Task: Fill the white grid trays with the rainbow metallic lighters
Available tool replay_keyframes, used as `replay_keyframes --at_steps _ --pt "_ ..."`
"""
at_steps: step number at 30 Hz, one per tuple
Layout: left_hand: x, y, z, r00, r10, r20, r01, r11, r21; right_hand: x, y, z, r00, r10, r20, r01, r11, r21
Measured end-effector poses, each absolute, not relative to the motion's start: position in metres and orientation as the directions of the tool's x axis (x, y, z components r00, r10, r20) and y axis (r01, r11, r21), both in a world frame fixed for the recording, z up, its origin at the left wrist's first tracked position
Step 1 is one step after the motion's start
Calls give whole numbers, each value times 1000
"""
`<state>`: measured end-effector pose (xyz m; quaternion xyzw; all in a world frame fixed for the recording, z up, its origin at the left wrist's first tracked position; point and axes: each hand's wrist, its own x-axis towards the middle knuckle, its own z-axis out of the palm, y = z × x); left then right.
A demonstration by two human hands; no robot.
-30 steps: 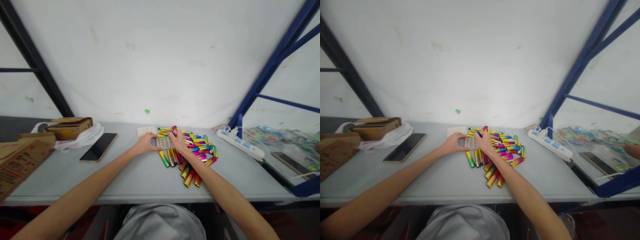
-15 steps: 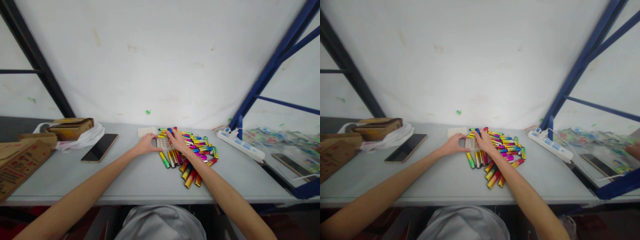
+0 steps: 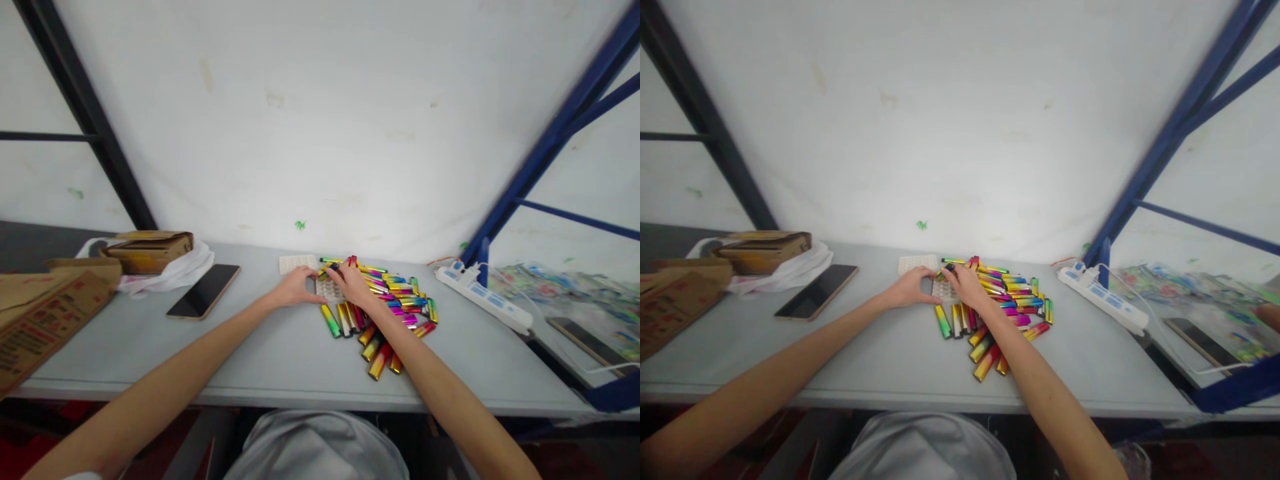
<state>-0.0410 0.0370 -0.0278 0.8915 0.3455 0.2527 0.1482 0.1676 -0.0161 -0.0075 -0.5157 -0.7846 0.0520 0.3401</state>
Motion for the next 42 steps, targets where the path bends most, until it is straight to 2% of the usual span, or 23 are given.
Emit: replay_keyframes --at_steps 6,9,12,14,18,26,36,39,42 --pt "-41 36 -27 624 689 369 526 -720 453 165 -1 -4 -348 842 412 847 471 -247" --pt "-41 34 -26 625 688 368 524 -720 455 160 5 -5 -413 808 420 851 507 -137" --pt "-41 33 -24 630 688 360 527 -719 453 160 4 -4 -438 795 421 855 512 -78" --pt "-41 32 -23 623 696 357 536 -712 453 166 3 -2 -432 793 429 849 518 -102" --pt "-41 31 -22 610 706 360 536 -703 468 189 16 8 -384 808 447 817 523 -243" --pt "-43 30 -18 628 696 348 538 -712 451 191 76 12 -385 875 292 853 458 -248" --pt "-43 31 -17 650 684 331 544 -723 425 176 104 9 -346 921 177 844 388 -371" --pt "-44 31 -16 646 686 334 539 -720 436 178 99 9 -327 922 205 830 385 -405" --pt "-44 30 -16 643 687 338 537 -719 440 179 90 8 -271 911 312 814 390 -431"
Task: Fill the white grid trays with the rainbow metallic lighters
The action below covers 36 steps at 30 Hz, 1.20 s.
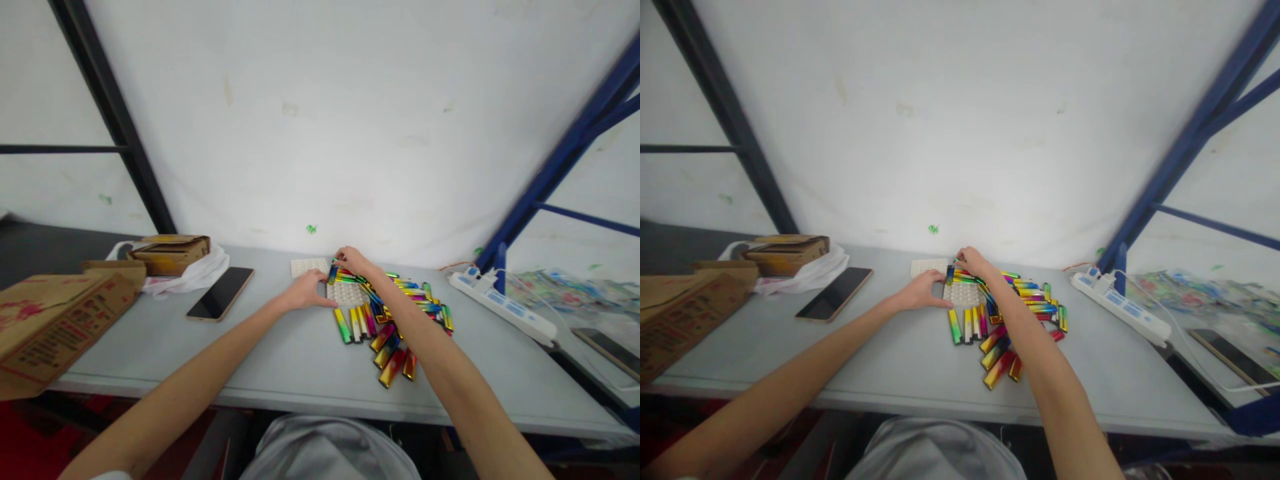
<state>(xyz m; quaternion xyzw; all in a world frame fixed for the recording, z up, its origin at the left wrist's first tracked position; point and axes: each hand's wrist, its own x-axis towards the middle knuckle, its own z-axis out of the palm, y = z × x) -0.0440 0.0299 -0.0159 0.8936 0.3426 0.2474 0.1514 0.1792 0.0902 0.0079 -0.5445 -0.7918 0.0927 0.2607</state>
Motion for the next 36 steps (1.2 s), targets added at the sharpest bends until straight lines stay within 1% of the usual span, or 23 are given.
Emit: replay_keyframes --at_steps 2,4,5,6,8,10,11,12,14,17,20,25,27,33,36 --pt "-44 29 -16 640 688 341 534 -718 446 181 81 8 -192 890 413 783 392 -483" --pt "-44 29 -16 640 688 342 529 -718 453 184 69 8 -87 865 494 660 422 -622" --pt "-44 29 -16 642 687 341 528 -718 453 185 61 9 -38 858 511 554 444 -704" --pt "-44 29 -16 644 686 340 528 -719 452 187 53 10 -10 862 507 437 460 -773" --pt "-44 28 -16 648 680 343 524 -725 447 189 33 13 1 884 467 251 452 -856" --pt "-44 28 -16 651 674 349 516 -730 447 190 13 17 7 905 424 159 418 -894" --pt "-44 28 -16 651 672 352 512 -732 449 189 3 20 0 918 396 148 392 -908" --pt "-44 28 -16 650 672 354 510 -732 452 189 -5 22 -7 929 369 162 365 -917" --pt "-44 28 -16 647 675 354 514 -729 451 187 -18 25 8 937 349 245 337 -909" --pt "-44 28 -16 646 679 349 526 -728 440 183 -29 25 90 903 419 398 353 -847" --pt "-44 27 -15 649 678 345 527 -728 438 178 -33 21 136 866 481 495 361 -790" --pt "-45 26 -13 644 686 340 532 -720 445 169 -36 15 211 835 509 557 325 -764" --pt "-44 26 -13 649 685 331 537 -720 439 166 -36 13 213 823 527 573 332 -749" --pt "-44 26 -13 644 681 347 529 -725 441 159 -38 9 161 805 572 627 364 -689" --pt "-44 26 -13 647 674 357 521 -732 438 158 -40 10 98 811 576 645 389 -658"
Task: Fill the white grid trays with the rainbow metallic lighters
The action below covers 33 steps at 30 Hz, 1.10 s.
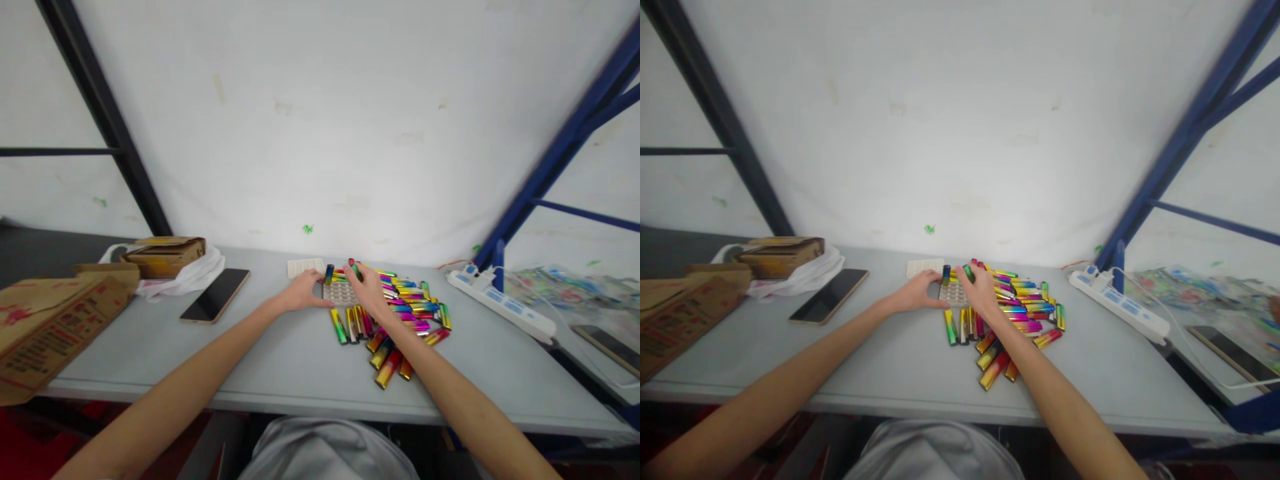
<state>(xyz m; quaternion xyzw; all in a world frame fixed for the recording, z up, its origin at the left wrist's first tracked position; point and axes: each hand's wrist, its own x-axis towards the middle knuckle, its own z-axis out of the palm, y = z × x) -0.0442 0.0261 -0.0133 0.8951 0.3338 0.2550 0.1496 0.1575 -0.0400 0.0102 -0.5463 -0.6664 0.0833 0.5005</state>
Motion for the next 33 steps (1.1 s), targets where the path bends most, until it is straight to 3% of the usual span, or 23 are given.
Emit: replay_keyframes --at_steps 4,9,11,16,21,30,33 --pt "-44 28 -15 658 667 349 530 -739 414 159 -40 9 -60 813 579 679 458 -574" --pt "-43 30 -17 658 666 350 546 -743 387 163 -35 4 -265 742 616 783 538 -311" --pt "-43 30 -17 665 664 342 552 -746 374 165 -34 3 -280 757 590 819 510 -265" --pt "-43 30 -16 673 660 335 554 -749 363 167 -31 -2 -194 802 565 826 445 -347" --pt "-43 30 -16 684 646 340 544 -761 354 166 -31 -6 -257 828 498 762 490 -423" --pt "-42 33 -19 685 644 341 551 -764 335 166 -25 -7 -336 844 418 786 496 -370" --pt "-42 32 -19 686 639 347 549 -768 329 163 -22 -7 -349 845 404 831 479 -284"
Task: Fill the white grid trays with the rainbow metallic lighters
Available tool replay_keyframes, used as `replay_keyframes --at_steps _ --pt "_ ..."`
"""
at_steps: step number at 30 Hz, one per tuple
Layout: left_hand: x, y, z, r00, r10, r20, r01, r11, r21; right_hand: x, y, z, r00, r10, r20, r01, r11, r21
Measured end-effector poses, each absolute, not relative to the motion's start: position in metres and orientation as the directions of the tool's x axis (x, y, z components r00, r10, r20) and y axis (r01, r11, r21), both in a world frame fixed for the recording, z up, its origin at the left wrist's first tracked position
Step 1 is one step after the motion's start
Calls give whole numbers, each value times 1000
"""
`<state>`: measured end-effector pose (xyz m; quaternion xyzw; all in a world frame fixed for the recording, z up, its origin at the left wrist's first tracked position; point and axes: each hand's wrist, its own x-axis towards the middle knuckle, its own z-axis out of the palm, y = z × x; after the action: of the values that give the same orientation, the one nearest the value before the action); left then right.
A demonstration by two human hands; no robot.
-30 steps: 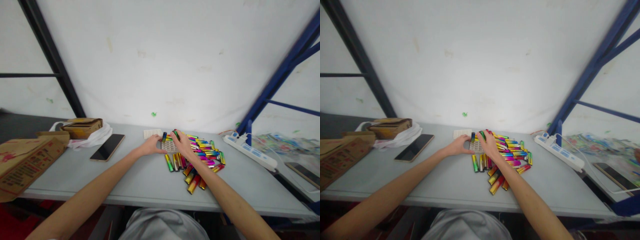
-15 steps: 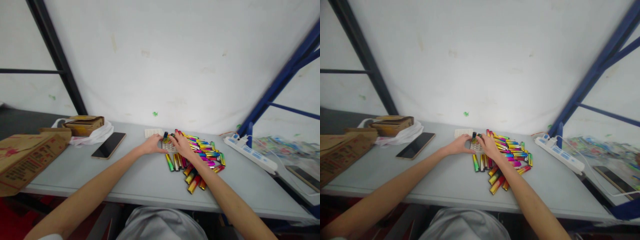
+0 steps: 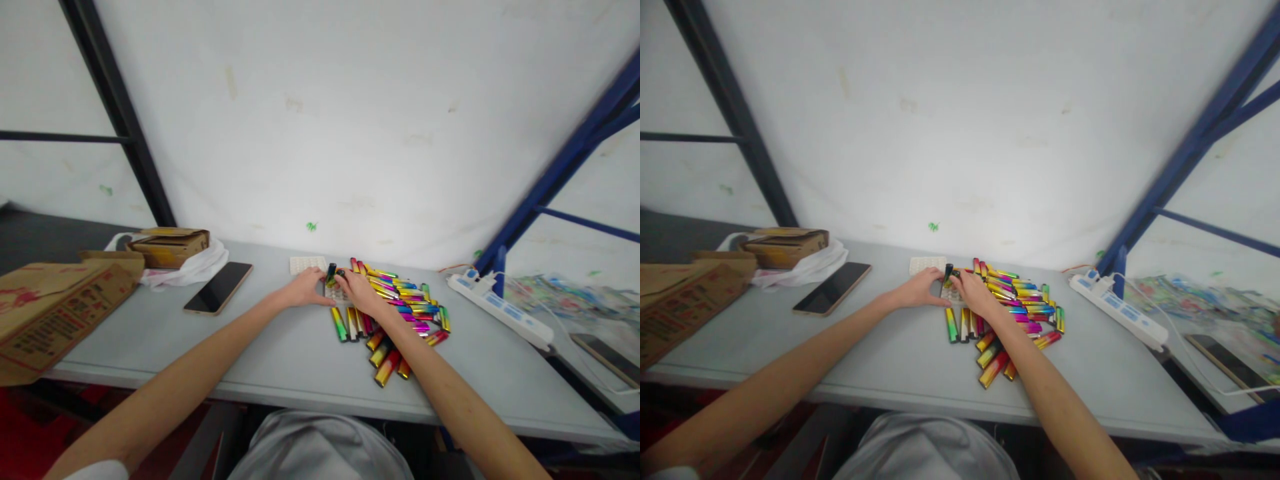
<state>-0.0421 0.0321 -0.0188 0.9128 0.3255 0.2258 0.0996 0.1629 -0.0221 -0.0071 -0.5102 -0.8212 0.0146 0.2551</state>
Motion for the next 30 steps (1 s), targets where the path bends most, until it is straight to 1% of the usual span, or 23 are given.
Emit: replay_keyframes --at_steps 3,5,7,9,11,13,15,18,20,23,30 --pt "-42 31 -18 689 637 346 555 -771 312 157 -22 -3 -357 837 415 897 431 -98" --pt "-42 31 -18 688 640 342 562 -768 307 153 -22 0 -369 835 409 915 404 1" --pt "-43 30 -17 686 643 340 561 -766 315 151 -22 1 -378 834 401 919 389 56" --pt "-43 30 -17 683 646 340 556 -763 330 153 -21 1 -390 829 401 916 392 81" --pt "-43 30 -17 681 649 339 553 -760 343 160 -18 -2 -416 818 397 904 419 84" --pt "-43 30 -16 682 651 334 554 -757 346 171 -13 -3 -419 818 395 900 432 60" --pt "-42 29 -15 682 655 326 561 -754 342 186 -7 -4 -366 837 406 918 396 11" --pt "-42 29 -15 678 662 319 570 -748 340 208 5 -2 -240 883 403 954 291 -69" --pt "-43 30 -15 677 666 314 572 -744 345 218 15 2 -182 921 344 969 228 -99" --pt "-43 31 -17 678 668 308 574 -742 347 224 34 8 -120 958 262 982 153 -112" --pt "-42 31 -17 683 660 313 566 -749 345 209 72 14 -1 993 115 996 10 -83"
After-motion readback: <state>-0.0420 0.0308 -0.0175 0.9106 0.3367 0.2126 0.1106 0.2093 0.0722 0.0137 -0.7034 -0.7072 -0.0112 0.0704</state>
